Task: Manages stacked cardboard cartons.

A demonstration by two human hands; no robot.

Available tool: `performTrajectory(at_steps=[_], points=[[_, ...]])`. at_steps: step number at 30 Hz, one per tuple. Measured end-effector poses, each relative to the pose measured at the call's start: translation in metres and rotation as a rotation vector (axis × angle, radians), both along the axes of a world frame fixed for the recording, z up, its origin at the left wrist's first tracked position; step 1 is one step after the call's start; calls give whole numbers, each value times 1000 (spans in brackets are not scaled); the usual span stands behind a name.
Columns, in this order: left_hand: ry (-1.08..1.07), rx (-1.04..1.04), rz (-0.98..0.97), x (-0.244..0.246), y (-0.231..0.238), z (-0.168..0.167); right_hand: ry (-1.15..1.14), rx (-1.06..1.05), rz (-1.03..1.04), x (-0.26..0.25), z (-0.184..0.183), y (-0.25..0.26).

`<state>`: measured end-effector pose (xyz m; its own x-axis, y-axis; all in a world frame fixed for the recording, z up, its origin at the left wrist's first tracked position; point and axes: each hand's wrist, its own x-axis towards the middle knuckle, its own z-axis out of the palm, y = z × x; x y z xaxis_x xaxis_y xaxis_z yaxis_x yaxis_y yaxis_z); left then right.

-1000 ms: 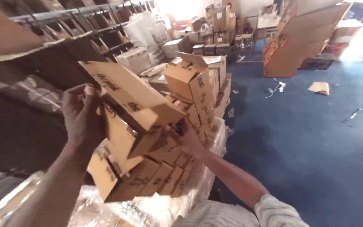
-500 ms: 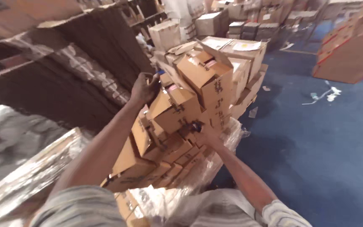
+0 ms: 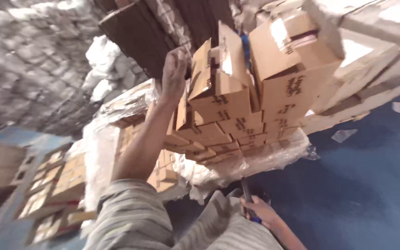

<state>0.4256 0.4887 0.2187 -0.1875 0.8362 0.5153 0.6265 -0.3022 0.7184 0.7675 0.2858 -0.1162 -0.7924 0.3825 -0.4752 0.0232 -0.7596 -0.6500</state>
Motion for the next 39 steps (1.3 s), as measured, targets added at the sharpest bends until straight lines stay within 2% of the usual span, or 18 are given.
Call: performTrajectory(at_steps=[3,5,7,9,12,15,19,23,26,33,39], points=[[-506,68,55,21,-67,-12,-14,160,175,8,7,12],[-808,161,-62,37,-113,-26,-33,263,153,6,13,27],[-981,209,-207,49,-154,-51,64,302,85,1,17,41],[-1137,266,-266,59,-184,-79,127,380,51,-6,34,50],[-1305,322,-312,65,-213,-113,191,681,-3,-27,69,55],[-1366,341,-323,62,-233,-131,160,1010,-79,-57,96,46],[-1348,333,-329,50,-247,-136,128,1441,-244,-99,116,29],[-1356,329,-384,38,-247,-138,12,1633,-244,-127,122,22],[-1397,298,-441,34,-243,-139,-130,1637,-124,-133,123,24],[-1423,267,-491,35,-231,-145,-165,1490,-102,-126,121,26],[-1421,229,-516,41,-225,-147,-193,1599,-329,-118,116,28]])
